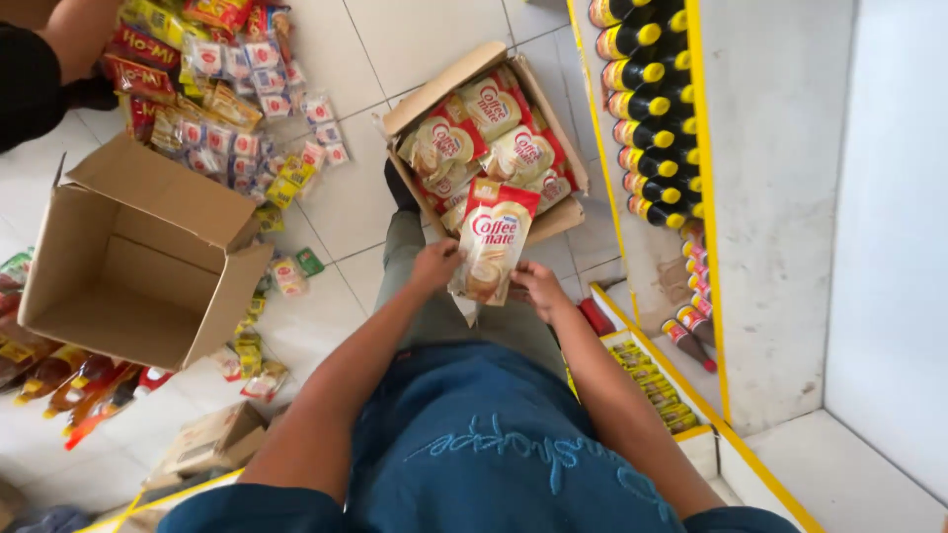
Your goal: Organizing pouches of Coffee Mate in a cardboard box on the floor and then placing them onto a grocery store shelf.
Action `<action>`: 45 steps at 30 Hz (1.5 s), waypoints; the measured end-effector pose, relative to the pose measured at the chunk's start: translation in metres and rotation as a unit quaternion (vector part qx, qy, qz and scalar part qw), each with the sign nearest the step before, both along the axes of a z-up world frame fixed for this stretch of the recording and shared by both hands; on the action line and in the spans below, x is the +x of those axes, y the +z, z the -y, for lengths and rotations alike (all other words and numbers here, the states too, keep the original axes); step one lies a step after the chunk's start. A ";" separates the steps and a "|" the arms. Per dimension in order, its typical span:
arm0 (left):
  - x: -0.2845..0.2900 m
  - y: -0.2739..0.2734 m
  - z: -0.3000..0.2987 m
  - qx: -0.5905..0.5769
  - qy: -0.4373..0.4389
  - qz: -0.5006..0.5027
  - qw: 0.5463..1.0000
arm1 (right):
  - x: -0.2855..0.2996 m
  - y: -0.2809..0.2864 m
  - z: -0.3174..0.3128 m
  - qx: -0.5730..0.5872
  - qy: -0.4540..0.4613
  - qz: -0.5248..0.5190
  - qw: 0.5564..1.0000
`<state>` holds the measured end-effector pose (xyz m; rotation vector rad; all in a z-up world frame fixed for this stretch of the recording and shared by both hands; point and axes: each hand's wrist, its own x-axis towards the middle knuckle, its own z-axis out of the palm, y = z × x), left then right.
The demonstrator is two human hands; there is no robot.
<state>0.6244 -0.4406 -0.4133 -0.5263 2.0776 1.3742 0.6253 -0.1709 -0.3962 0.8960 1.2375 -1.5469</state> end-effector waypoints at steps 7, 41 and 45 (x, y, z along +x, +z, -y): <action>-0.068 0.082 0.012 -0.013 -0.069 -0.237 0.969 | -0.055 0.062 -0.006 0.059 0.032 -0.230 0.971; -0.325 0.602 -0.225 0.272 -0.175 -0.635 0.702 | -0.204 0.550 -0.181 0.367 -0.169 -0.788 0.464; -0.401 0.608 -0.279 0.208 -0.153 -0.671 0.695 | -0.270 0.570 -0.209 0.347 -0.194 -0.751 0.528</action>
